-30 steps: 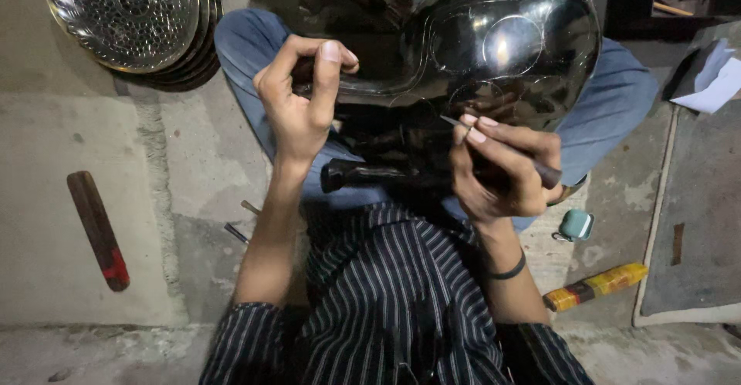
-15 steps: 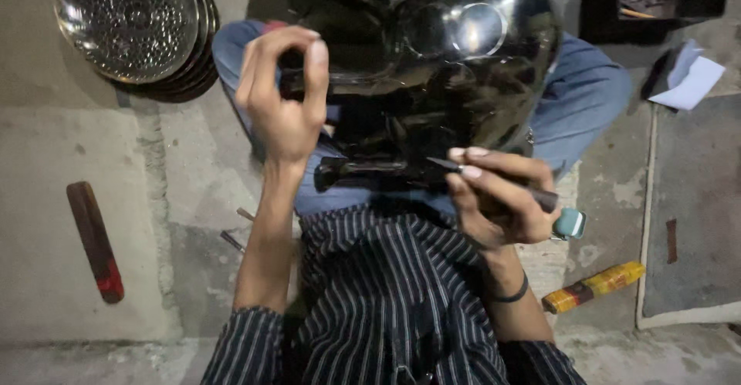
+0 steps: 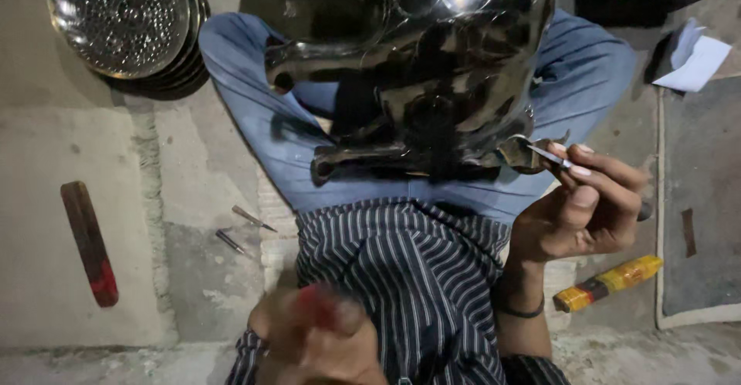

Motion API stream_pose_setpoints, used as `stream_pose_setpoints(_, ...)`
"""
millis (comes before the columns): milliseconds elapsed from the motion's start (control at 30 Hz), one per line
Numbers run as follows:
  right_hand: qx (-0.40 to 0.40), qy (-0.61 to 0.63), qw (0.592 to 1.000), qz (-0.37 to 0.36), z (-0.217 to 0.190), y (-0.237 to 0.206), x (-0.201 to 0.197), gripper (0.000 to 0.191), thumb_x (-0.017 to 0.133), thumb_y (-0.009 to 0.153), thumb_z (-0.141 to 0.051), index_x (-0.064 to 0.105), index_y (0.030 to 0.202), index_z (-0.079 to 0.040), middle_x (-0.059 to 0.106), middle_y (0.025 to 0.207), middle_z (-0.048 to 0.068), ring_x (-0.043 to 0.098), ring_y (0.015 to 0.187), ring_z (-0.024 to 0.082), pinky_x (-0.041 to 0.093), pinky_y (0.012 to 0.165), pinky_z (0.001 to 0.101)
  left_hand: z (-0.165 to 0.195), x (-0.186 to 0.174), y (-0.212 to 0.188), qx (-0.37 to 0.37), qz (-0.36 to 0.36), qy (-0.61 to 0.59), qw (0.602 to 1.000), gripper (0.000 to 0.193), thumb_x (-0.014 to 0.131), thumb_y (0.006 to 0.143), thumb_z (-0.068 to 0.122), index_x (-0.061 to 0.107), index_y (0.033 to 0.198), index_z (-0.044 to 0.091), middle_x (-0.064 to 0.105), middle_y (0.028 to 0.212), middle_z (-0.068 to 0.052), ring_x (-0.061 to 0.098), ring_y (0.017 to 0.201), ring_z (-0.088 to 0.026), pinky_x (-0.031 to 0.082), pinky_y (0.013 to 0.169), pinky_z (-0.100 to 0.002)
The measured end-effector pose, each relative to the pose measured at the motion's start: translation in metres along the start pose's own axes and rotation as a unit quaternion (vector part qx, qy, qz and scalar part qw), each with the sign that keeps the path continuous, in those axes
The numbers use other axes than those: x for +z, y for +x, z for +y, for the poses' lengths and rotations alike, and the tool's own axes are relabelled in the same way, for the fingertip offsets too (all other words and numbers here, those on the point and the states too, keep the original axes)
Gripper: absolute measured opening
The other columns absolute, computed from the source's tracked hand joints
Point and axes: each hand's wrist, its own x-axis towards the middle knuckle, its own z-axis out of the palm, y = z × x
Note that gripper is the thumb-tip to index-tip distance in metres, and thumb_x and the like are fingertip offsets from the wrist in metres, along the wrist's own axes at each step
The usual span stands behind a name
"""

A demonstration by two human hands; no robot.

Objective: The person sits on the floor and uses a small metal engraving tool to carve circular patterns into a polished metal object. They hold the object steady with one hand and carefully trace lines with the tool in the other, rotating the object to access different areas.

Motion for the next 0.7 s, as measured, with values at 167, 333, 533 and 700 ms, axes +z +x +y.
stream_pose_setpoints(167,0.001,0.018,1.0,-0.009,0.001,-0.007,-0.001,0.029,0.059,0.11,-0.02,0.058,0.107,0.009,0.061,0.114,0.02,0.073,0.093,0.026,0.068,0.088,0.0365,-0.001,0.009,-0.006,-0.014,-0.008,-0.01,1.0,0.023,0.067,0.1,0.007,0.053,0.114,-0.005,0.064,0.108,-0.014,0.063,0.102,-0.03,0.053,0.095,-0.036)
stream_pose_setpoints(333,0.011,0.046,0.999,-0.002,0.006,-0.007,-0.008,0.028,0.061,0.111,-0.018,0.059,0.106,0.01,0.062,0.11,0.02,0.072,0.092,0.027,0.068,0.087,0.0369,0.0,0.015,-0.014,-0.025,-0.011,-0.01,1.0,0.021,0.068,0.099,0.007,0.055,0.112,-0.004,0.065,0.106,-0.014,0.064,0.099,-0.028,0.054,0.092,-0.036)
stream_pose_setpoints(533,-0.013,-0.008,1.0,-0.022,-0.003,-0.009,-0.012,0.029,0.058,0.11,-0.019,0.059,0.107,0.01,0.063,0.115,0.02,0.072,0.094,0.026,0.065,0.09,0.0338,0.011,0.023,-0.022,-0.025,-0.005,-0.017,1.0,0.02,0.069,0.099,0.007,0.058,0.11,-0.004,0.066,0.103,-0.013,0.066,0.095,-0.027,0.054,0.088,-0.035)
stream_pose_setpoints(700,0.034,0.039,0.998,-0.026,-0.003,-0.009,-0.007,0.026,0.059,0.11,-0.016,0.059,0.107,0.01,0.062,0.11,0.021,0.072,0.095,0.027,0.068,0.088,0.0375,0.015,0.017,-0.024,-0.03,-0.003,-0.016,0.999,0.018,0.07,0.098,0.007,0.06,0.109,-0.003,0.067,0.101,-0.013,0.067,0.092,-0.026,0.055,0.085,-0.035)
